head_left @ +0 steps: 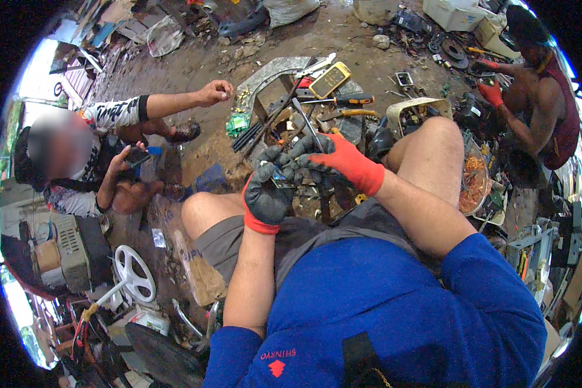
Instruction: The person sits on the ground and uses a screwdriver to disassemble a small electronic device, removing screws and separating parts. They then use pliers to manipulate components and place the disassembled pieces on the ground.
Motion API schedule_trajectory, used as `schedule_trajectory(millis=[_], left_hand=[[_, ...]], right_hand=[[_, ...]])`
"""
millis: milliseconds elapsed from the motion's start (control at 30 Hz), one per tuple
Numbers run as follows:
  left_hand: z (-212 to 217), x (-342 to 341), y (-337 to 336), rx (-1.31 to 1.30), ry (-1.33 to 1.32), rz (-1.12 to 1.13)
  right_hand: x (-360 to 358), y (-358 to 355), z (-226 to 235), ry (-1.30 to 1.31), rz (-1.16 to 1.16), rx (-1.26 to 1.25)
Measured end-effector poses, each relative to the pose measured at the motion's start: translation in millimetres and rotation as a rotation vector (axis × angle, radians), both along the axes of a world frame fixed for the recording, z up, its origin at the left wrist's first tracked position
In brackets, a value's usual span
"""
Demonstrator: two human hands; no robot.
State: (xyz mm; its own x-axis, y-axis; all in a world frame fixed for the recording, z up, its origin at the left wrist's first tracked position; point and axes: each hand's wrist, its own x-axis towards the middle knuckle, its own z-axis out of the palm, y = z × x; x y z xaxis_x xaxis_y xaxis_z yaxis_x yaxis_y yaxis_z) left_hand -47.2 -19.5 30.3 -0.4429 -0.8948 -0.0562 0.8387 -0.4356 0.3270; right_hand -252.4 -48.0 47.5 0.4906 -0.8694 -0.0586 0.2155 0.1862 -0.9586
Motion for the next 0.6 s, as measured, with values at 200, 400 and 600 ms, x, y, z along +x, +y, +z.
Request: schedule_trajectory(millis=[200, 400, 600], left_hand=[[1.1, 0.9, 3.0, 0.13, -0.058, 0.116], [-3.7, 3.5, 3.2, 0.012, -0.233, 0.15], [-24.0, 14.1, 6.4, -0.044, -0.61, 0.098]], right_hand=[[2.0, 0.8, 4.2, -0.017, -0.006, 0.036], [6.6, 1.2, 3.4, -0.029, -0.028, -0.001], [10.5, 4.6, 4.1, 0.077, -0.026, 0.003]])
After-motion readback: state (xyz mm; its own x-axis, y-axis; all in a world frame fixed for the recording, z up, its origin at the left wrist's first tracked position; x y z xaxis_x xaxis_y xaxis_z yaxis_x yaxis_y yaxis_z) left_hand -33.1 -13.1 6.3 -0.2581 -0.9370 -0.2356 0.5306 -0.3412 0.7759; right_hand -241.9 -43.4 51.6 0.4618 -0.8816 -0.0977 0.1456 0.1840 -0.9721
